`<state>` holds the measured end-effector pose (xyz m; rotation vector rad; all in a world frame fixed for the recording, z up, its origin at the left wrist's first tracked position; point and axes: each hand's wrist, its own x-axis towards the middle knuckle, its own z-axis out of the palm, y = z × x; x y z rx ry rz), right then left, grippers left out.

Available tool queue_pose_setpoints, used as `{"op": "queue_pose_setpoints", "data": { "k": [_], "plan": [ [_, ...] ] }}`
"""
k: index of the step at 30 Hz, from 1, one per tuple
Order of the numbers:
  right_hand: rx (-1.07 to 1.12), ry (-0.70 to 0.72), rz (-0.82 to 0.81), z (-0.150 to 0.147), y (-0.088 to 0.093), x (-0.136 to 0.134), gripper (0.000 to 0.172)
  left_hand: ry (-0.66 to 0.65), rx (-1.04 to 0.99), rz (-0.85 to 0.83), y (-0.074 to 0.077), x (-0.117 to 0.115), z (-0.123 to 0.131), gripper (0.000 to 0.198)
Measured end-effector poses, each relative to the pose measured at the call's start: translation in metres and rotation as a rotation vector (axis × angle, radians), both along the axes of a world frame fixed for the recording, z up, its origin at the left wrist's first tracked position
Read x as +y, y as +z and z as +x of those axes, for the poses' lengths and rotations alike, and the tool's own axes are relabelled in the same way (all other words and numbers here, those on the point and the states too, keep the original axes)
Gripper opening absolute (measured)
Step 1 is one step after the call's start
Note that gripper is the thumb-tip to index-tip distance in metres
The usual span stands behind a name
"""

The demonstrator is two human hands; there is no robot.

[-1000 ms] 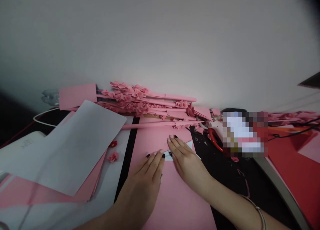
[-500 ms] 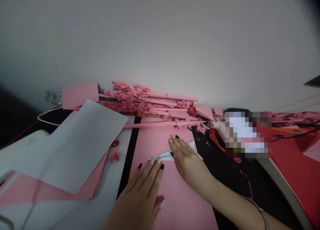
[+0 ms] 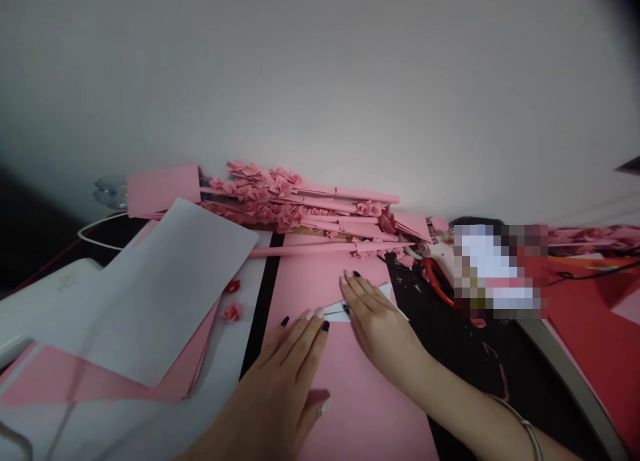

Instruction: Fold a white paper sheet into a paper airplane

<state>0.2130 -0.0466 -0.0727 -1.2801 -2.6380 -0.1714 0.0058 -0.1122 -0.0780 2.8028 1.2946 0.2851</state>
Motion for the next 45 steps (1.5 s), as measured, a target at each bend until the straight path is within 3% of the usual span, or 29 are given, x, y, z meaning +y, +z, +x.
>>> {"op": "queue_pose_setpoints", "data": {
  "k": [14,33,45],
  "plan": [
    [0.012,-0.011,-0.031,0.000,0.000,0.000,0.044,-0.002,0.023,0.046,0.007,-0.003,-0.006,0.064],
    [0.011,-0.016,-0.034,-0.001,0.003,0.001,0.043,-0.007,-0.007,-0.060,0.014,0.000,-0.013,0.067],
    [-0.021,-0.014,-0.061,0.000,0.005,-0.001,0.047,0.023,-0.101,-0.146,0.009,0.005,0.010,0.066]
  ]
}}
